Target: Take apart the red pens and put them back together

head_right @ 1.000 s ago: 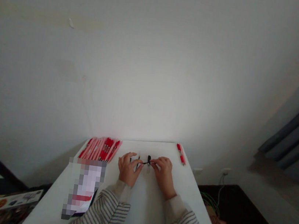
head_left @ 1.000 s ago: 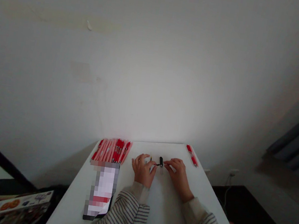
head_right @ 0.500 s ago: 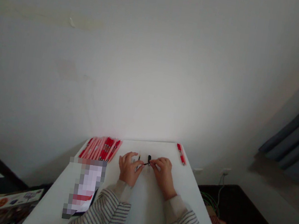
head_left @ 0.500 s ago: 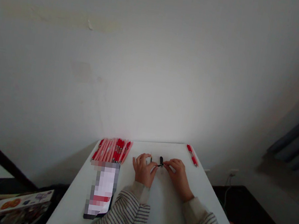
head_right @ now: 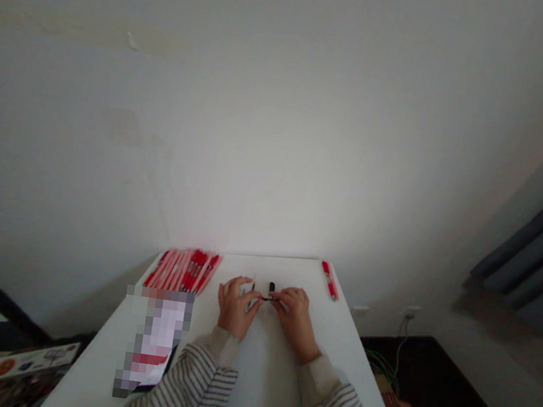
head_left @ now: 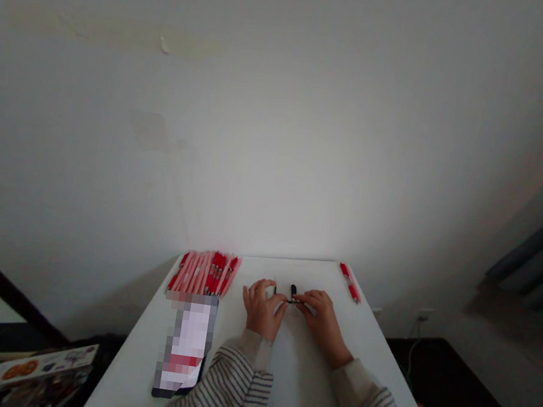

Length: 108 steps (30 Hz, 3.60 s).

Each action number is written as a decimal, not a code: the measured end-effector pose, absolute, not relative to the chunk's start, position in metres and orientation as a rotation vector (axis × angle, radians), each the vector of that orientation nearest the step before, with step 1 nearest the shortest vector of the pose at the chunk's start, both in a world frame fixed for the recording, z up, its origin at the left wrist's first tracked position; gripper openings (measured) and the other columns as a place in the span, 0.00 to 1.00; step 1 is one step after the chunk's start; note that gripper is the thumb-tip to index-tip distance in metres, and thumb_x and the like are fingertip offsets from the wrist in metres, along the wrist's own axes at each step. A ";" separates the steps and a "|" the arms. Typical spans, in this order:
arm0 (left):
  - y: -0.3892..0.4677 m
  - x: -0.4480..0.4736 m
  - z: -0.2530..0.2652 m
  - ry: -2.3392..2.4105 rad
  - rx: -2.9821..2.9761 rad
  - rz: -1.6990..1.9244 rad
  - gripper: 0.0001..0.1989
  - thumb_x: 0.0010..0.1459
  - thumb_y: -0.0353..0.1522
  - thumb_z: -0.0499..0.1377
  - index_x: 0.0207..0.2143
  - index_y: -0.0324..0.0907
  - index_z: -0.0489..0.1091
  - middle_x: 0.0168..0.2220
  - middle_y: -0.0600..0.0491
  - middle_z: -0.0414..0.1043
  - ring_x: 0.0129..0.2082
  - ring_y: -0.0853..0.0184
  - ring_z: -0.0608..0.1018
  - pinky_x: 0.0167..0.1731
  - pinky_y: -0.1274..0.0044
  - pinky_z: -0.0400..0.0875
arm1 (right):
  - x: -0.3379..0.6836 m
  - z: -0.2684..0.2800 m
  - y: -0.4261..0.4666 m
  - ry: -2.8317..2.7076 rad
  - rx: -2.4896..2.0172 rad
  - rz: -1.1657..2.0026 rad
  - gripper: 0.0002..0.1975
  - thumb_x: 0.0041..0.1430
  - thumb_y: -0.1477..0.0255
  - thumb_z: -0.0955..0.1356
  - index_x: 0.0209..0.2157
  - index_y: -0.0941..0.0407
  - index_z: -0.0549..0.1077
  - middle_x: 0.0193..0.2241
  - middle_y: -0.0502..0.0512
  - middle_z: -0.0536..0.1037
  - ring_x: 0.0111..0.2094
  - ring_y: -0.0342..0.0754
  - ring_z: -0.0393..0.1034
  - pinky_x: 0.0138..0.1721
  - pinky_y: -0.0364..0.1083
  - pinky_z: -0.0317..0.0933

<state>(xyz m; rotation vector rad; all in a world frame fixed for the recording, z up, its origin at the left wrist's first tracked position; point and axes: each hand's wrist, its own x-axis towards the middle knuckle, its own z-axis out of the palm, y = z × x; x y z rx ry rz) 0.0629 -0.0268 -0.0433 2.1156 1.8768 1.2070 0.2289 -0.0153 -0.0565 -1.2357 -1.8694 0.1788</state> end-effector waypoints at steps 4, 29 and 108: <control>-0.029 0.063 -0.040 1.845 2.119 1.189 0.06 0.50 0.32 0.62 0.30 0.53 0.76 0.49 0.54 0.67 0.55 0.59 0.64 0.59 0.51 0.45 | 0.229 -0.060 -0.015 -1.767 -1.252 0.287 0.10 0.58 0.66 0.65 0.38 0.52 0.76 0.35 0.54 0.78 0.39 0.50 0.70 0.48 0.53 0.60; -0.029 0.061 -0.036 1.822 2.094 1.200 0.05 0.51 0.33 0.61 0.30 0.53 0.77 0.48 0.52 0.67 0.54 0.58 0.63 0.59 0.51 0.45 | 0.232 -0.061 -0.011 -1.755 -1.255 0.271 0.14 0.57 0.58 0.65 0.29 0.52 0.77 0.33 0.56 0.77 0.46 0.54 0.64 0.52 0.56 0.56; -0.023 0.052 -0.038 2.035 1.970 1.227 0.05 0.50 0.34 0.61 0.31 0.51 0.77 0.48 0.52 0.68 0.52 0.58 0.65 0.56 0.55 0.51 | 0.234 -0.062 -0.012 -1.699 -1.389 0.116 0.13 0.61 0.63 0.62 0.37 0.53 0.76 0.36 0.58 0.76 0.43 0.54 0.63 0.46 0.53 0.58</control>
